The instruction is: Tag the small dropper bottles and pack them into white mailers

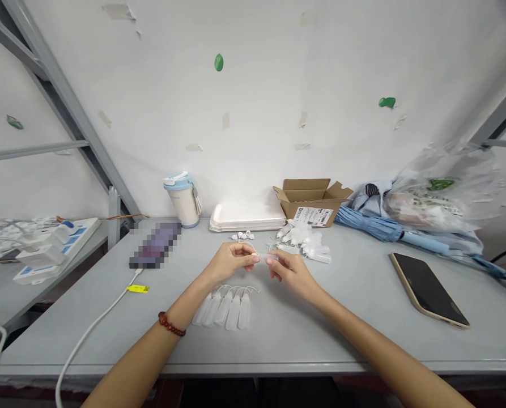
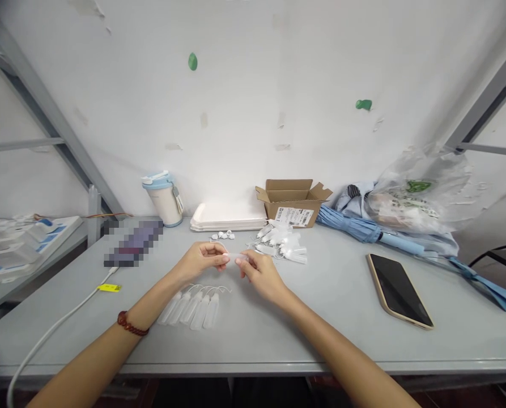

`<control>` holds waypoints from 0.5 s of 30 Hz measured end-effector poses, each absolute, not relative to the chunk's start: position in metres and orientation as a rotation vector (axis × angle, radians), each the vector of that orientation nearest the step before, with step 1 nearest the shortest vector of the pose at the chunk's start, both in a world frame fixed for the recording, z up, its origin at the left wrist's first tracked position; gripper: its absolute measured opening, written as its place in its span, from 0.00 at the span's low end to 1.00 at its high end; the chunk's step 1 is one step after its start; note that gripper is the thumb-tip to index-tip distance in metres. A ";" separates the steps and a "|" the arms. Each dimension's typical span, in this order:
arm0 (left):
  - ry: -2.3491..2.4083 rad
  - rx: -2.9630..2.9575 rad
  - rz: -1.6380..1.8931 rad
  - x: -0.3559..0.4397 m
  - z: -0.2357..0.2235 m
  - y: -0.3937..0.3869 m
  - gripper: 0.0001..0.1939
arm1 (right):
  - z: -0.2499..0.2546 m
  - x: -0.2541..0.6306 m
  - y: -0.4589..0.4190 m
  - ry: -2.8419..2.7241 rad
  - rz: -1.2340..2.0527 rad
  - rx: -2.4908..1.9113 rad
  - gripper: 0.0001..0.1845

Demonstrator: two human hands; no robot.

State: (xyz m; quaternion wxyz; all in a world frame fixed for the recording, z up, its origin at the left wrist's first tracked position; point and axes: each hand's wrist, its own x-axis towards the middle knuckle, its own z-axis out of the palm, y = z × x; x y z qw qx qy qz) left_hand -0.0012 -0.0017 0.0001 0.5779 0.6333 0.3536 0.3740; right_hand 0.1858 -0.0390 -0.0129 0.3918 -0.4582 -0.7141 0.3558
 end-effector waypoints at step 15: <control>0.844 1.384 0.721 -0.001 0.000 -0.003 0.18 | -0.016 0.185 -0.039 -1.811 0.784 -1.155 0.12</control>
